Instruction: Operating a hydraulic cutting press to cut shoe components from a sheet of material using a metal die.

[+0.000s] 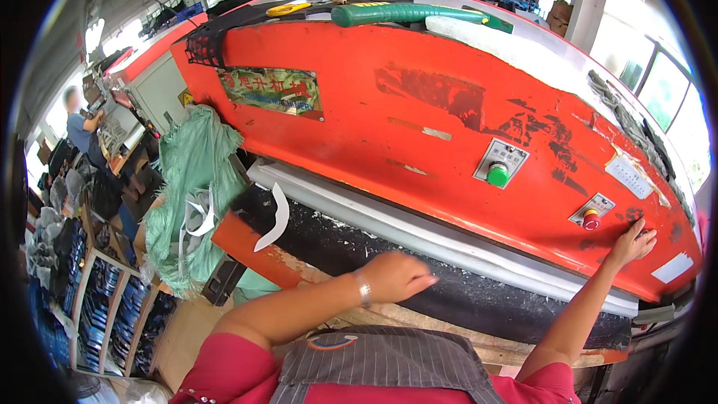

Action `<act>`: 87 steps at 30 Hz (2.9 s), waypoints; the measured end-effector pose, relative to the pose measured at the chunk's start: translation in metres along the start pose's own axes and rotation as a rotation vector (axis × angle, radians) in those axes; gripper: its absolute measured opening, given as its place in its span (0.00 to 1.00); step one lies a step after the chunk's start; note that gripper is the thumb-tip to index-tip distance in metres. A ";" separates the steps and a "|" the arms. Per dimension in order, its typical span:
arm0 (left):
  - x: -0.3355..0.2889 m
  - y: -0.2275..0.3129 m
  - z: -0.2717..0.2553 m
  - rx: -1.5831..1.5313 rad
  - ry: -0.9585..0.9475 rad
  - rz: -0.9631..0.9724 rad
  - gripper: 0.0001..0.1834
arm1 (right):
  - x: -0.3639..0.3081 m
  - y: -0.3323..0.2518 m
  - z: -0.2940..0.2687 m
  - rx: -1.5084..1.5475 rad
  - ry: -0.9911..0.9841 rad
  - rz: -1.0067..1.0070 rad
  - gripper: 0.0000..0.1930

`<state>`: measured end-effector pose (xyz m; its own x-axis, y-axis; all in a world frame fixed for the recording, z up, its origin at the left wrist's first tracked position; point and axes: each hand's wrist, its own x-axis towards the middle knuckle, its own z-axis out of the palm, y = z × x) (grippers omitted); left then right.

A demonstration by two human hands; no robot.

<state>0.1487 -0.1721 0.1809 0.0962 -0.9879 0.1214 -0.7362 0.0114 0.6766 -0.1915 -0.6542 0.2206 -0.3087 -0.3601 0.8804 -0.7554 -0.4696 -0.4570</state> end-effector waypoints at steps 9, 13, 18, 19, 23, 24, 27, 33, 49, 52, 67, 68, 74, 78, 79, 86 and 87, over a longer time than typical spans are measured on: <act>-0.128 -0.027 0.032 0.179 0.155 -0.315 0.17 | 0.001 0.001 -0.008 -0.012 0.029 -0.074 0.44; -0.129 -0.014 0.038 0.299 0.213 -0.338 0.15 | -0.001 0.002 -0.006 -0.030 0.018 -0.075 0.43; -0.128 -0.023 0.049 0.311 0.306 -0.315 0.15 | -0.002 -0.003 -0.012 -0.112 -0.036 -0.024 0.42; -0.129 -0.025 0.051 0.318 0.336 -0.315 0.14 | -0.005 -0.019 -0.018 -0.151 -0.082 0.034 0.41; -0.131 -0.028 0.056 0.335 0.361 -0.297 0.14 | -0.026 -0.140 -0.065 0.244 0.022 -0.095 0.27; -0.133 -0.028 0.057 0.326 0.357 -0.290 0.14 | -0.035 -0.151 -0.066 0.279 -0.142 0.050 0.21; -0.143 -0.034 0.055 0.304 0.283 -0.293 0.15 | -0.122 -0.280 -0.090 0.804 -0.294 -0.143 0.12; -0.184 -0.055 0.057 0.199 -0.273 -0.107 0.15 | -0.285 -0.471 -0.150 0.850 -1.662 0.038 0.19; -0.302 -0.208 -0.155 0.274 0.793 -0.225 0.26 | -0.458 -0.630 -0.138 0.507 -1.751 0.230 0.24; -0.287 -0.214 -0.157 0.333 0.693 -0.259 0.30 | -0.449 -0.615 -0.152 0.459 -1.721 0.347 0.23; -0.281 -0.240 -0.150 0.170 0.543 -0.224 0.26 | -0.454 -0.628 -0.153 0.564 -1.679 0.419 0.23; -0.279 -0.240 -0.150 0.166 0.543 -0.227 0.26 | -0.456 -0.624 -0.148 0.569 -1.692 0.389 0.23; -0.267 -0.248 -0.151 0.244 0.519 -0.205 0.27 | -0.453 -0.615 -0.131 0.526 -1.727 0.255 0.28; -0.265 -0.271 -0.149 0.298 0.525 -0.217 0.27 | -0.416 -0.623 -0.145 0.465 -1.892 0.361 0.35; -0.258 -0.267 -0.154 0.302 0.536 -0.207 0.29 | -0.404 -0.606 -0.141 0.574 -1.885 0.337 0.40; -0.177 -0.171 -0.158 0.293 0.687 -0.129 0.24 | -0.252 -0.418 -0.130 0.800 -0.861 0.254 0.22; -0.154 -0.158 -0.144 0.168 0.648 -0.065 0.22 | -0.230 -0.375 -0.118 0.805 -0.649 0.236 0.22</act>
<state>0.3472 0.0009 0.1599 0.4881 -0.6927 0.5311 -0.8045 -0.1210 0.5816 0.0946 -0.3003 0.2046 0.1493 -0.7620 0.6302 -0.0382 -0.6413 -0.7664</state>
